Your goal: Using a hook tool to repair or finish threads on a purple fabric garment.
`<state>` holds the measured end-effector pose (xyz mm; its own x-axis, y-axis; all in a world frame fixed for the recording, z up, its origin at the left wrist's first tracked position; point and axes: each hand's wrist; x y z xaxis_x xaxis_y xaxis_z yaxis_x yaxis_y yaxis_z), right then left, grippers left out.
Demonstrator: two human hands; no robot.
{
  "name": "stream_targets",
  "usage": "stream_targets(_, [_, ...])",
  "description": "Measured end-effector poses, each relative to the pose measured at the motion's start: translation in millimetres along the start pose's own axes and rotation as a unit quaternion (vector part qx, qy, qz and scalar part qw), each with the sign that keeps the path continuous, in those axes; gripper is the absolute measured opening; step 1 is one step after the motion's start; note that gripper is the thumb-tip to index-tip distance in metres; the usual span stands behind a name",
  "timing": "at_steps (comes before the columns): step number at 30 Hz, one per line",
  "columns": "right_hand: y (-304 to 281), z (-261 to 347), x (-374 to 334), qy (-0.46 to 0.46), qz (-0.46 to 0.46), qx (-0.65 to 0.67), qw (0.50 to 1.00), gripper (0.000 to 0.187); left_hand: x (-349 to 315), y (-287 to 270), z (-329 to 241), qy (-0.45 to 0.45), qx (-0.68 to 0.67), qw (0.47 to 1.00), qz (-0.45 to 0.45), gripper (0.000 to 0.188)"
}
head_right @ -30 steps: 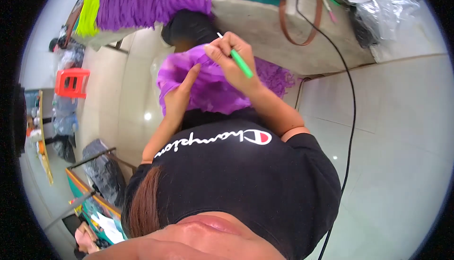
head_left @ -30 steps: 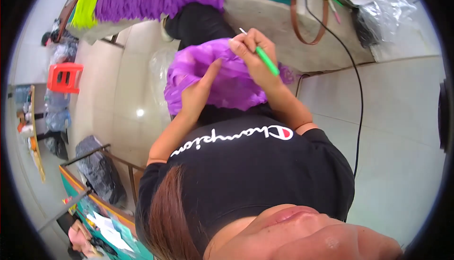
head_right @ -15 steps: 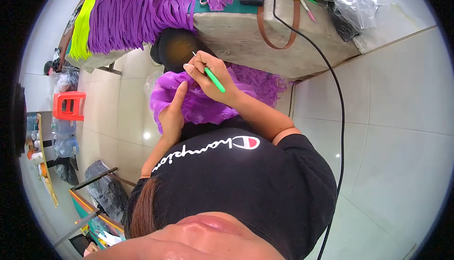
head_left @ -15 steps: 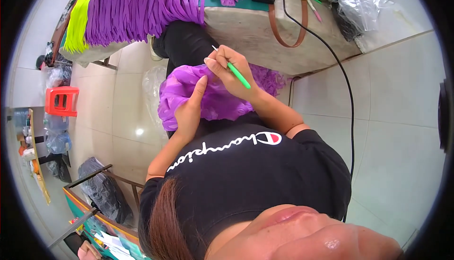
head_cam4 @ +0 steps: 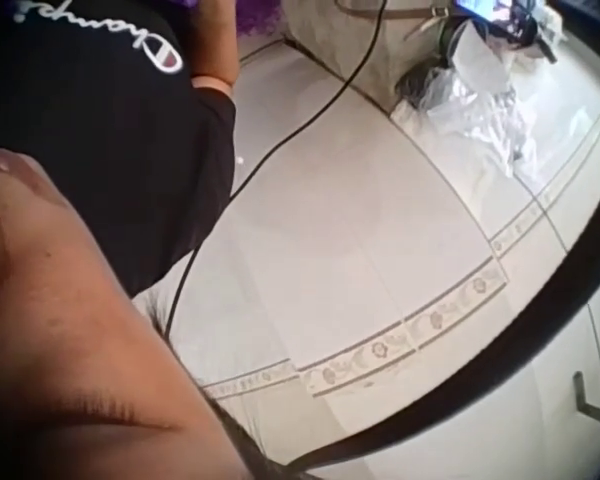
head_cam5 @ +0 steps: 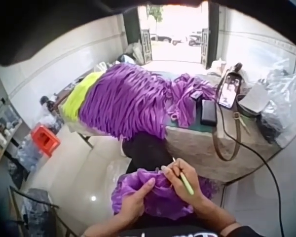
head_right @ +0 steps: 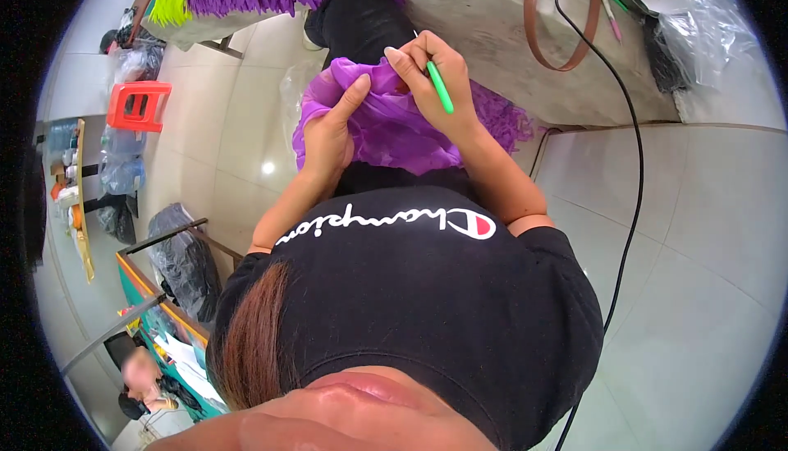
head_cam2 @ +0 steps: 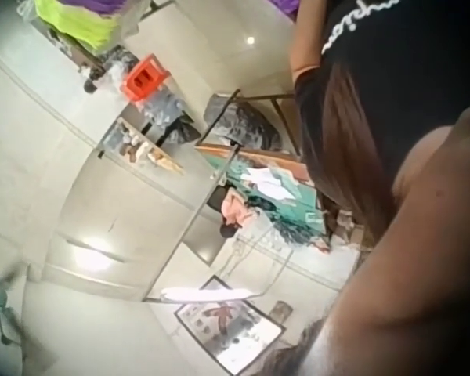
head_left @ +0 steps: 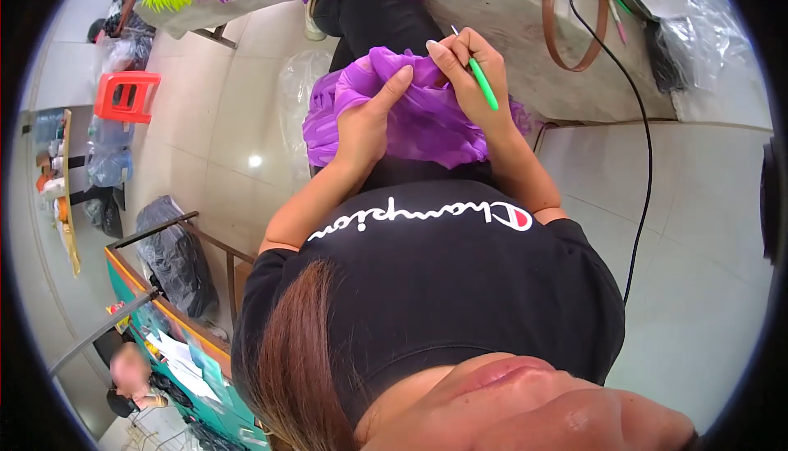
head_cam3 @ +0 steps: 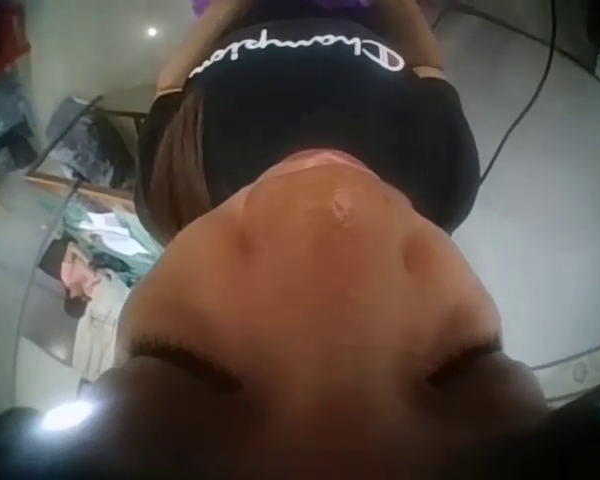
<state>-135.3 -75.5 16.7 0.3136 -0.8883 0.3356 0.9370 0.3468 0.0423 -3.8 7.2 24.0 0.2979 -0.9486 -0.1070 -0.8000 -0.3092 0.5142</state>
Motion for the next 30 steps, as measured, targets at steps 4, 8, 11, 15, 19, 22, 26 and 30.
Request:
stream_targets(4, [1, 5, -1, 0.013, 0.017, 0.011, 1.000, 0.037, -2, -1, -2, -0.033, -0.041, 0.999, -0.005, 0.012])
stream_targets(8, [-2, 6, -2, -0.001, 0.020, 0.018, 1.000, 0.036, -2, 1, -3, -0.025, -0.039, 0.999, -0.010, 0.013])
stream_targets(11, [-10, 6, -1, -0.058, 0.026, -0.049, 0.997, 0.030, -1, 3, -3, -0.008, -0.035, 0.999, -0.004, 0.013])
stream_targets(15, [-35, 7, -4, -0.058, 0.004, -0.087, 0.995, 0.028, -2, 4, -4, -0.012, -0.015, 0.999, -0.025, 0.014])
stream_targets(19, [-87, -30, -14, -0.059, -0.023, -0.150, 0.987, 0.048, -2, -2, 1, -0.002, 0.000, 0.999, -0.048, 0.015])
stream_targets(22, [-120, -34, -23, -0.127, -0.159, -0.257, 0.945, 0.042, -3, -1, 0, -0.032, -0.019, 0.998, -0.052, 0.017])
stream_targets(26, [-161, -26, -27, -0.169, -0.280, -0.364, 0.872, 0.033, -1, -3, 3, -0.024, -0.026, 0.999, -0.012, 0.016])
stream_targets(30, [-198, -21, -1, -0.188, -0.349, -0.431, 0.811, 0.028, 1, -4, 2, -0.032, -0.036, 0.999, 0.002, 0.014])
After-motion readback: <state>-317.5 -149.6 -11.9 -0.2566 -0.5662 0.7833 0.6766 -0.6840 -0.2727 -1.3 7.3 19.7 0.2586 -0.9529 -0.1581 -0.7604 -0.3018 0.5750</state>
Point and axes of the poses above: each hand's wrist, its own x-axis towards the middle knuckle, its own y-axis out of the palm, z = x × y, and after that the axes turned 3 degrees about -y, right-handed
